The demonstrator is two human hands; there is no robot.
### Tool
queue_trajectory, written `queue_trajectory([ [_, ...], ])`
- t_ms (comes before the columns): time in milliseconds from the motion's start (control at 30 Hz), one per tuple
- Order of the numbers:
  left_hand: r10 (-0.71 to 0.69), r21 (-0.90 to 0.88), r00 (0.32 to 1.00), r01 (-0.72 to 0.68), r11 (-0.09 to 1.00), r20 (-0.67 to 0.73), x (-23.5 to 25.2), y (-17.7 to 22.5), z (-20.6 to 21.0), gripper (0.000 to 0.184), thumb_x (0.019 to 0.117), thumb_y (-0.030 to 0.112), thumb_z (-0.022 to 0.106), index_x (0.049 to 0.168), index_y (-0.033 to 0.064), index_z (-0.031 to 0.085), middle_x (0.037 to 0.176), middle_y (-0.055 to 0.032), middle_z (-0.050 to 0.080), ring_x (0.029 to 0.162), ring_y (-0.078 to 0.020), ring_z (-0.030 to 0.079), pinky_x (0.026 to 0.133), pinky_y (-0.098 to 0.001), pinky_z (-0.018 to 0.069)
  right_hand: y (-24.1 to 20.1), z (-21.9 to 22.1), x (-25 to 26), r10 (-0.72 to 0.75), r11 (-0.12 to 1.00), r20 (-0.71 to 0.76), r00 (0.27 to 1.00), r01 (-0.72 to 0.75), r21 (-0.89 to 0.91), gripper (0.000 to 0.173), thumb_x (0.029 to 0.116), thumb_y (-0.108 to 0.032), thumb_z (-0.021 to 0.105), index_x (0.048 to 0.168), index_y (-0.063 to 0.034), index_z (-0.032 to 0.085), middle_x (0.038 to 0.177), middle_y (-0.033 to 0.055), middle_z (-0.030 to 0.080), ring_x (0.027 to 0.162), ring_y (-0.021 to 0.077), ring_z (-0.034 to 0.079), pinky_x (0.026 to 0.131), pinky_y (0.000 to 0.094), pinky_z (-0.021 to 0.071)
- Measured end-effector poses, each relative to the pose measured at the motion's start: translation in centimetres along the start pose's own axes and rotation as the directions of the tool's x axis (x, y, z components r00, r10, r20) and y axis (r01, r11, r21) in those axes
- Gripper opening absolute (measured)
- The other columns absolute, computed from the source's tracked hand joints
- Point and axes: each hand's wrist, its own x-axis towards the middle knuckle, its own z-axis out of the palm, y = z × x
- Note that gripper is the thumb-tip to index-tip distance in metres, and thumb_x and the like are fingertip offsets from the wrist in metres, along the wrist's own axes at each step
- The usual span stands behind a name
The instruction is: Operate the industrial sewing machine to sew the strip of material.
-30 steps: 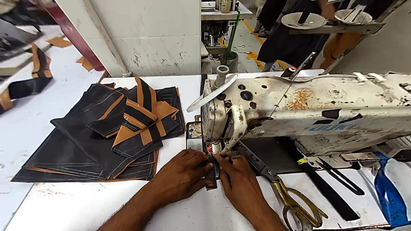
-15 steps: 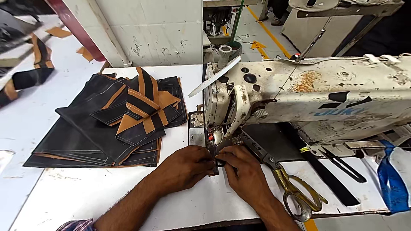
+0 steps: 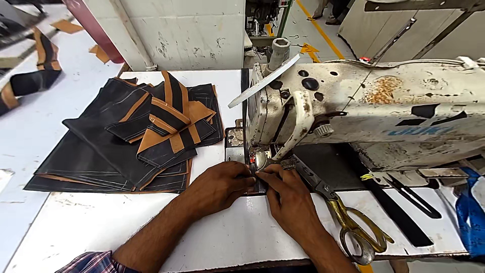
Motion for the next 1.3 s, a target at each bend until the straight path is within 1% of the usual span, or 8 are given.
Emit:
queue_trajectory([
  [133,-0.008,0.007,1.0,0.008,1.0,-0.012,0.4,-0.6,0.0,0.028,0.1036,0.03,0.058,0.116,0.0156,0.078,0.119,-0.0025,0.069,0.12,-0.0138,0.062,0.106,-0.0306,0.0503,-0.2,0.0,0.1,0.007,1.0,0.023,1.0,-0.006,-0.023,0.042,0.094,-0.017,0.05,0.126,-0.0263,0.075,0.122,0.0037,0.066,0.105,0.0209,0.062,0.083,0.0364,0.0545],
  [300,0.087,0.007,0.996,-0.087,0.996,0.026,-0.1,-0.6,-0.3,0.026,0.1024,0.026,0.058,0.115,0.0152,0.078,0.118,-0.0035,0.07,0.122,-0.017,0.062,0.106,-0.0328,0.0506,0.0,-0.4,-0.5,-0.067,0.996,-0.018,0.998,0.068,0.063,0.032,0.0953,-0.017,0.053,0.11,-0.0236,0.081,0.116,-0.0001,0.069,0.106,0.0146,0.064,0.087,0.0304,0.0554],
  [400,0.11,0.006,0.993,-0.11,0.994,0.044,-0.5,-0.2,-0.4,0.027,0.1023,0.024,0.057,0.115,0.0146,0.078,0.118,-0.0041,0.071,0.123,-0.0181,0.062,0.106,-0.0322,0.0504,-0.1,-0.5,-0.4,-0.086,0.994,-0.024,0.996,0.087,0.059,0.029,0.0961,-0.017,0.055,0.107,-0.0226,0.081,0.115,-0.0005,0.07,0.106,0.0146,0.064,0.087,0.0293,0.0554],
  [633,0.047,0.016,0.999,-0.048,0.999,0.027,-0.3,-0.6,-0.3,0.031,0.1031,0.028,0.055,0.121,0.0144,0.076,0.123,-0.0039,0.069,0.126,-0.0162,0.06,0.109,-0.0323,0.0485,-0.3,-0.4,0.0,-0.043,0.999,0.017,0.999,0.043,0.001,0.036,0.0945,-0.017,0.054,0.121,-0.0251,0.078,0.119,0.0024,0.066,0.105,0.0176,0.062,0.084,0.0313,0.0536],
  [800,0.029,0.017,1.0,-0.029,0.999,-0.011,0.3,-1.2,-0.3,0.031,0.1037,0.028,0.055,0.119,0.0127,0.077,0.123,-0.0065,0.069,0.124,-0.0176,0.061,0.109,-0.033,0.049,-0.6,-0.6,0.3,-0.003,0.999,0.08,0.997,0.007,-0.042,0.042,0.0939,-0.016,0.054,0.13,-0.0262,0.072,0.129,0.0078,0.061,0.106,0.0219,0.061,0.082,0.0358,0.0539],
  [1000,-0.016,0.052,1.0,0.017,0.999,-0.012,0.4,-1.4,-0.3,0.034,0.1039,0.031,0.054,0.122,0.014,0.076,0.125,-0.0067,0.068,0.124,-0.0186,0.061,0.109,-0.0338,0.0479,-1.0,-0.7,0.6,0.004,0.994,0.146,0.989,0.013,-0.11,0.049,0.0954,-0.013,0.052,0.141,-0.0265,0.064,0.135,0.0121,0.056,0.114,0.0282,0.058,0.086,0.0398,0.0528],
  [1167,0.055,0.069,0.998,-0.054,0.996,-0.015,0.0,-1.3,-0.3,0.034,0.1048,0.028,0.053,0.122,0.0094,0.075,0.126,-0.0094,0.068,0.127,-0.022,0.06,0.111,-0.0363,0.0472,-0.9,-0.8,0.5,-0.02,0.995,0.109,0.994,0.03,-0.099,0.046,0.0961,-0.014,0.051,0.138,-0.0258,0.068,0.135,0.0113,0.058,0.113,0.026,0.059,0.087,0.0385,0.0529],
  [1300,-0.002,0.082,1.0,0.002,0.997,-0.007,0.1,-1.2,-0.2,0.035,0.1052,0.029,0.052,0.124,0.0108,0.074,0.131,-0.009,0.067,0.128,-0.0213,0.06,0.115,-0.0389,0.0442,-1.0,-0.6,0.5,-0.005,0.991,0.127,0.992,0.022,-0.132,0.049,0.0962,-0.015,0.05,0.142,-0.025,0.064,0.134,0.0119,0.057,0.115,0.0279,0.057,0.087,0.0392,0.0521],
])
